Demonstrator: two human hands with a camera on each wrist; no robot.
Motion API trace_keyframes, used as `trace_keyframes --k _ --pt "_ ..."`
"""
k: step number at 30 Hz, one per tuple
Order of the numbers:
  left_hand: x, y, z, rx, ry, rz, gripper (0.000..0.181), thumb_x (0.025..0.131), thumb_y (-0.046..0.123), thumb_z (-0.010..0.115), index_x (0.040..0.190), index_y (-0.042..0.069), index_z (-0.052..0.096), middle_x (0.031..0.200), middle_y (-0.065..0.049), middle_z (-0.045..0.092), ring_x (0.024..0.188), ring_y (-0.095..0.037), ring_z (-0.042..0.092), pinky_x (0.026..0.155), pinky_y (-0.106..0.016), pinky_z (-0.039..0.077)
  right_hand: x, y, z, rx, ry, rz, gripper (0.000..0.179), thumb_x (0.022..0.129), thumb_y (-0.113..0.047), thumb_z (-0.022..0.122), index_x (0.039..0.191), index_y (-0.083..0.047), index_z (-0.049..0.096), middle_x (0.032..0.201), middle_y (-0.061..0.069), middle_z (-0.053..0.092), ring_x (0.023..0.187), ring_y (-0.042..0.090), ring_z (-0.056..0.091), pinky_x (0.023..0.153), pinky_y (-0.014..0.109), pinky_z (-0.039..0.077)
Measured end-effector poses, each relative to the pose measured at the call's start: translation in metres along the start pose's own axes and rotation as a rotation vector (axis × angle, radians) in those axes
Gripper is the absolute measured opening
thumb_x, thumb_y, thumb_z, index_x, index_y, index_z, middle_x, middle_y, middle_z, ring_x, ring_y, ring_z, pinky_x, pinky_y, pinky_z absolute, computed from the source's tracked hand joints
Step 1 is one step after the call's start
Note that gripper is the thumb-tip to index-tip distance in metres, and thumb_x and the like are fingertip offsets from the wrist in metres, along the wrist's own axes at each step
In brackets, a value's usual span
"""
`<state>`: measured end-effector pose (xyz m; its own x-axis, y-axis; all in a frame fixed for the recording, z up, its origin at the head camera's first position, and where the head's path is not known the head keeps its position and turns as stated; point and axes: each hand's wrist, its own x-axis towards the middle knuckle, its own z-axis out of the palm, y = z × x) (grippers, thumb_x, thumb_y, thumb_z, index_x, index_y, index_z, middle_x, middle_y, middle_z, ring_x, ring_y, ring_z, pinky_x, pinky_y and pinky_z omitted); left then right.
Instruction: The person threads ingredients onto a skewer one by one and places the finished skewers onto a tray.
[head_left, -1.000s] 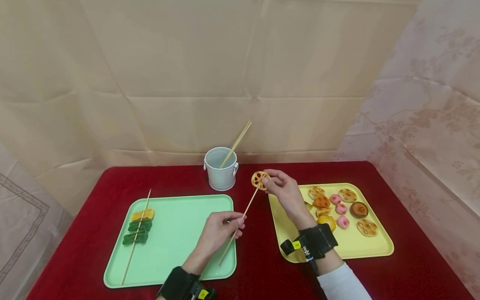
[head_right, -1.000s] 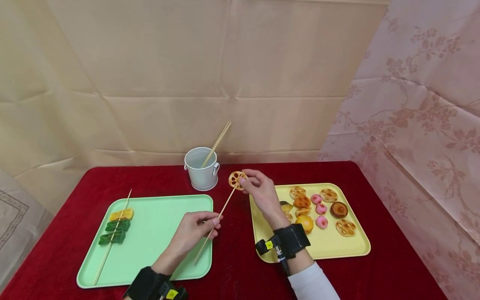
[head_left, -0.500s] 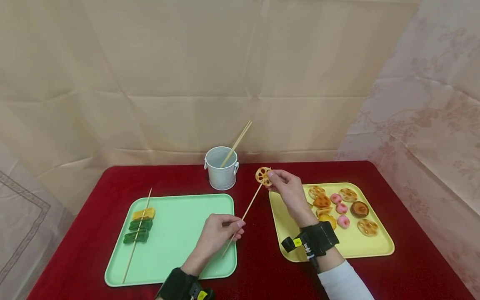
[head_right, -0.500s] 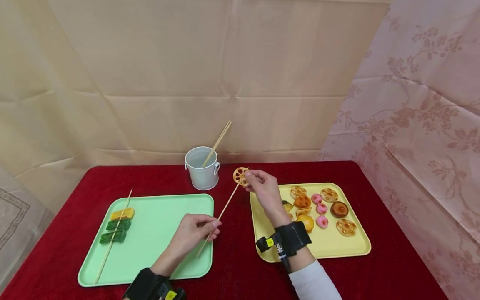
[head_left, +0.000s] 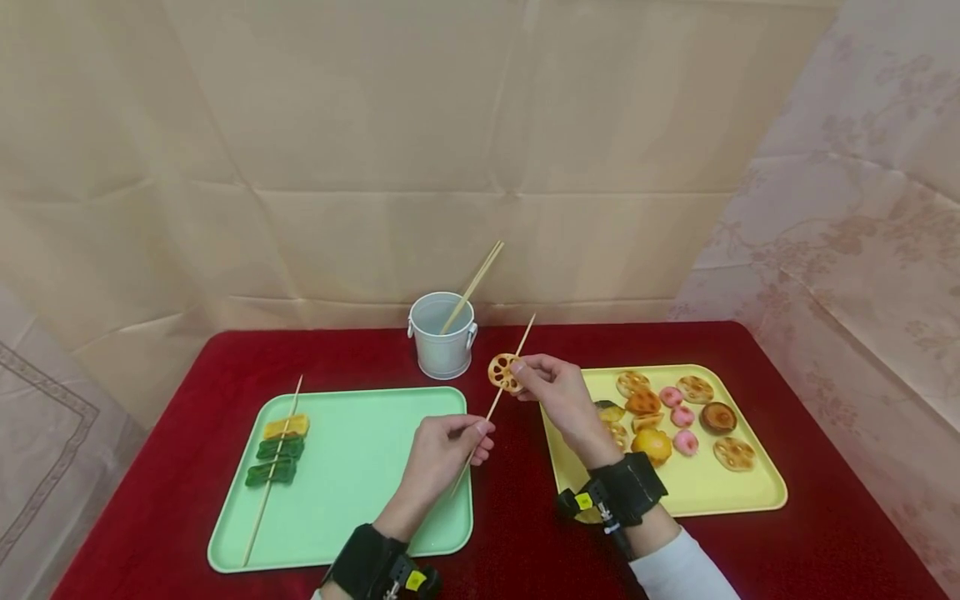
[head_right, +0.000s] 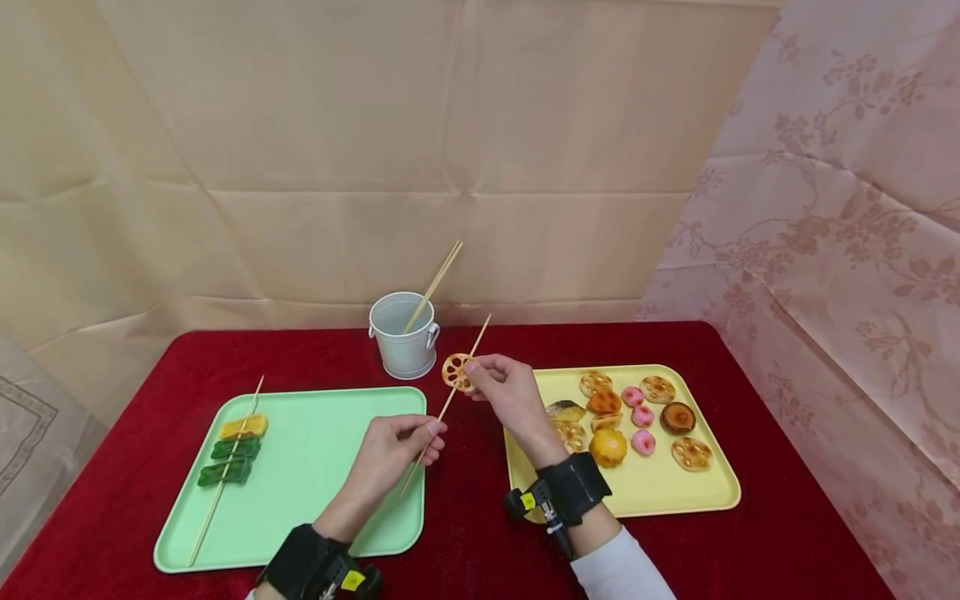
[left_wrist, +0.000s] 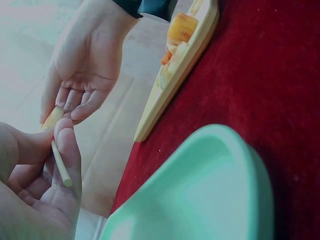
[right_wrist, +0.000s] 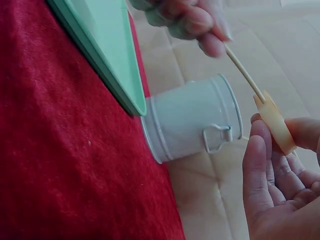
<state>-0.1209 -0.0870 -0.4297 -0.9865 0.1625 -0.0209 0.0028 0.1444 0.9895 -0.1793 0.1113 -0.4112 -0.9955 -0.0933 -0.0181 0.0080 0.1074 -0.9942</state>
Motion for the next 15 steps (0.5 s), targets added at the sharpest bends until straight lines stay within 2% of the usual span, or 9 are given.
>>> trace_keyframes --k 15 --pt "0.004 0.001 0.004 -0.06 0.036 -0.065 0.018 0.102 0.007 0.065 0.105 -0.008 0.075 0.08 -0.011 0.072 0.067 -0.012 0.067 0.064 -0.024 0.059 -0.008 0.008 0.013 0.004 -0.042 0.015 0.033 0.1 -0.02 0.071 0.117 0.008 0.068 0.1 0.018 0.076 0.079 0.016 0.071 0.076 0.028 0.061"
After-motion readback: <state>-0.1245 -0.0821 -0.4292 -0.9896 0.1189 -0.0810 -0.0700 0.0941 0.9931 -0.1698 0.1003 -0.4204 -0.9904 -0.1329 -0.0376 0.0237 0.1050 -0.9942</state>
